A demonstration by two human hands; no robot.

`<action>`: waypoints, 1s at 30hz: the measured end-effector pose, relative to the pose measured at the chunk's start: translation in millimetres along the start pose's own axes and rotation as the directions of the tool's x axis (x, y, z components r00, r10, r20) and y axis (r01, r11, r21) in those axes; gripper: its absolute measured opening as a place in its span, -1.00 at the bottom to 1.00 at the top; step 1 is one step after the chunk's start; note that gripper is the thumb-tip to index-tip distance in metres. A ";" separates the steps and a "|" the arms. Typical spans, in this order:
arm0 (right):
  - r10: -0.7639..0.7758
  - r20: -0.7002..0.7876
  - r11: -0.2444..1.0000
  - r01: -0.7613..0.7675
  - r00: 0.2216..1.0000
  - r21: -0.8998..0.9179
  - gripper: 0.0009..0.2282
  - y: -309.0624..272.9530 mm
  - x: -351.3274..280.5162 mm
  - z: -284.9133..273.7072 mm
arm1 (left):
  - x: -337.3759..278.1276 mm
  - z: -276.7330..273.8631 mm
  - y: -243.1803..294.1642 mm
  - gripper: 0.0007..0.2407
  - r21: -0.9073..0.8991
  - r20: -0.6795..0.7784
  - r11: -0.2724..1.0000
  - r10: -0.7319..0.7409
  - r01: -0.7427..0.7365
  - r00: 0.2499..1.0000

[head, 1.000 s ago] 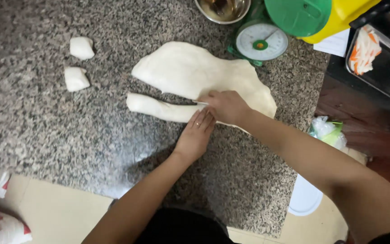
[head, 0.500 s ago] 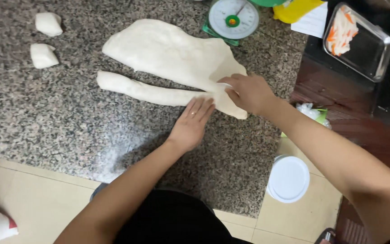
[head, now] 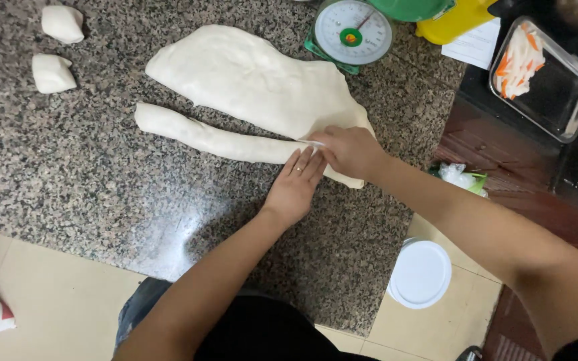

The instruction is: Dividing a large piece of dough into smaller portions using a bench scraper and a scale.

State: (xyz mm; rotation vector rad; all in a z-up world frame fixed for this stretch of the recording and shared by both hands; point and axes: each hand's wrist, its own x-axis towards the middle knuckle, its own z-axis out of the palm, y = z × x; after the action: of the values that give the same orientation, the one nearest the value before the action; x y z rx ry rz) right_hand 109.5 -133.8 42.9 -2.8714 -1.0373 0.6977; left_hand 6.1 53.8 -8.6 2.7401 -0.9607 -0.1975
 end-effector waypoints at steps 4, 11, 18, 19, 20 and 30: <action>0.019 -0.029 1.000 -0.019 0.999 0.006 -0.70 -14.3 5.5 -1.1 | 1.2 13.2 -2.1 -0.49 -0.037 -0.091 0.999 0.011 -0.014 0.996; 0.028 -0.112 0.998 -0.034 0.993 -0.048 -0.65 -8.0 19.5 16.2 | -8.8 21.7 -5.9 -0.49 -0.059 -0.169 0.997 0.036 -0.047 0.985; -0.103 -0.170 0.993 0.090 0.980 -0.079 -0.67 -35.2 -15.9 8.6 | -45.6 9.0 19.6 -0.53 0.027 -0.165 1.000 0.013 -0.008 0.986; -0.106 -0.167 0.993 0.094 0.980 -0.077 -0.67 -32.1 -29.2 -4.0 | -48.7 7.8 23.3 -0.53 0.025 -0.162 1.000 0.009 -0.005 0.987; -0.053 -0.209 0.998 0.044 0.977 -0.044 -0.69 -28.4 -41.7 -16.5 | -51.3 6.9 26.5 -0.53 0.023 -0.220 1.000 0.014 -0.009 0.975; 0.103 -0.078 0.982 -0.089 0.992 0.166 -0.68 24.5 -105.0 -30.0 | 17.2 16.4 60.8 -0.55 0.093 -0.400 0.987 0.161 -0.134 0.902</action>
State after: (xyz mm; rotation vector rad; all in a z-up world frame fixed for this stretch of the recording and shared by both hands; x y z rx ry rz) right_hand 65.2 -212.7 108.7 -2.7976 -0.7967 0.6243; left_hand -20.2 -6.0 -9.4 2.5897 -1.0551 0.4228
